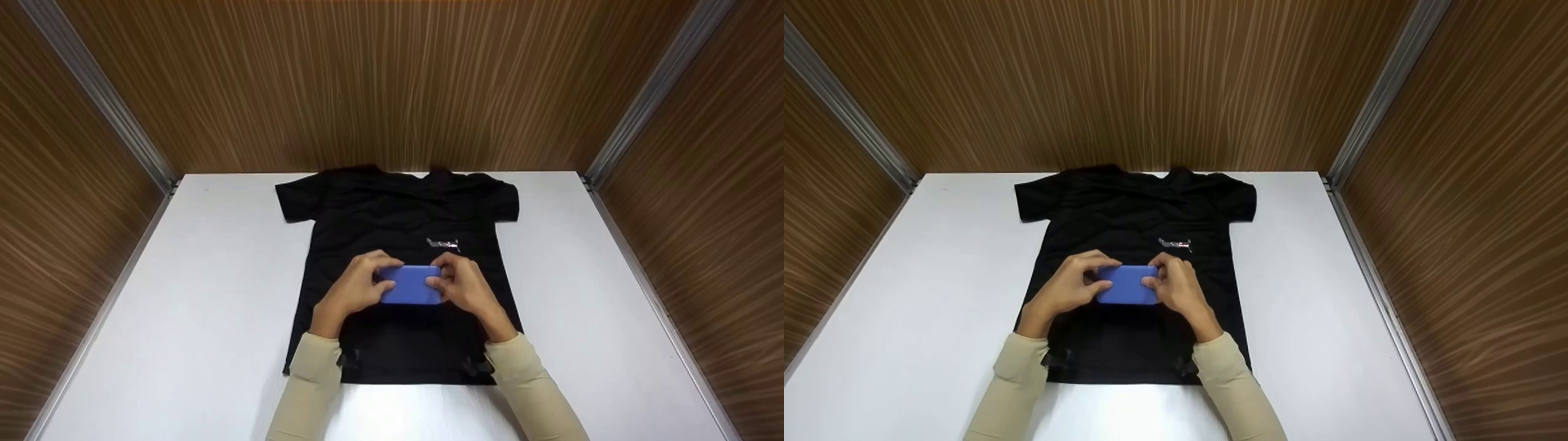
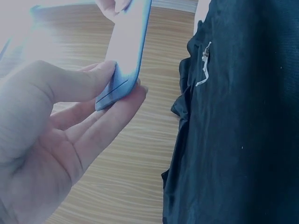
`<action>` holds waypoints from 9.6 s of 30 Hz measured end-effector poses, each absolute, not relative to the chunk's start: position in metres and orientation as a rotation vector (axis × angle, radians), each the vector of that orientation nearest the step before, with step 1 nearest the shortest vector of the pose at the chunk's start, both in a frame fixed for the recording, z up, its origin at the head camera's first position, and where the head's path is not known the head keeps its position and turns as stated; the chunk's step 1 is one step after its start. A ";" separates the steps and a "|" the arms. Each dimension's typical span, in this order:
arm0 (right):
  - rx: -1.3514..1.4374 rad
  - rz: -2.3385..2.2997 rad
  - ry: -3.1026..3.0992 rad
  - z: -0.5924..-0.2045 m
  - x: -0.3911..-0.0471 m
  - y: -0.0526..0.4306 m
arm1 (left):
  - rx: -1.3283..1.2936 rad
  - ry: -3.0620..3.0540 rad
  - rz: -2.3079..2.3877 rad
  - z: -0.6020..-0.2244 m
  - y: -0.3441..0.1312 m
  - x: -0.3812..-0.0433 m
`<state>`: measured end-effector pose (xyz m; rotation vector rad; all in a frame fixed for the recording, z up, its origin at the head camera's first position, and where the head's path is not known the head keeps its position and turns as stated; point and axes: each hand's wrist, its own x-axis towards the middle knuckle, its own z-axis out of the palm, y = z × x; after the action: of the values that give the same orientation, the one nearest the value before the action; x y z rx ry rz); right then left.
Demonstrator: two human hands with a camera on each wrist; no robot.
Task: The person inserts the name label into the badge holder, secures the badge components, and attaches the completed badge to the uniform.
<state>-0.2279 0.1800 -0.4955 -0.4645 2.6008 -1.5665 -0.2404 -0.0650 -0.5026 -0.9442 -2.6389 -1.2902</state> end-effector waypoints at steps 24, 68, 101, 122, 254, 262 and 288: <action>-0.391 -1.639 2.553 -0.502 -0.232 0.174 | -1.028 -2.709 -1.187 -0.508 -0.051 -0.236; -0.445 -0.757 3.070 -0.546 -0.352 0.207 | -0.900 -2.752 -1.142 -0.509 -0.071 -0.244; -0.511 -1.216 2.761 -0.514 -0.291 0.227 | -0.907 -2.743 -1.131 -0.510 -0.072 -0.243; -0.586 -1.315 2.711 -0.505 -0.255 0.234 | -0.884 -2.740 -1.160 -0.509 -0.071 -0.242; -0.754 -1.589 2.444 -0.482 -0.229 0.196 | -1.033 -2.611 -1.350 -0.507 -0.069 -0.243; -0.736 -1.573 2.448 -0.480 -0.228 0.197 | -1.027 -2.608 -1.355 -0.506 -0.069 -0.242; -0.724 -1.708 2.447 -0.479 -0.226 0.190 | -1.018 -2.611 -1.351 -0.507 -0.067 -0.242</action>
<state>-0.2260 0.1896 -0.4791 -0.7239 2.4473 -1.7077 -0.2424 -0.0674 -0.5074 -1.0175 -2.6112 -1.3513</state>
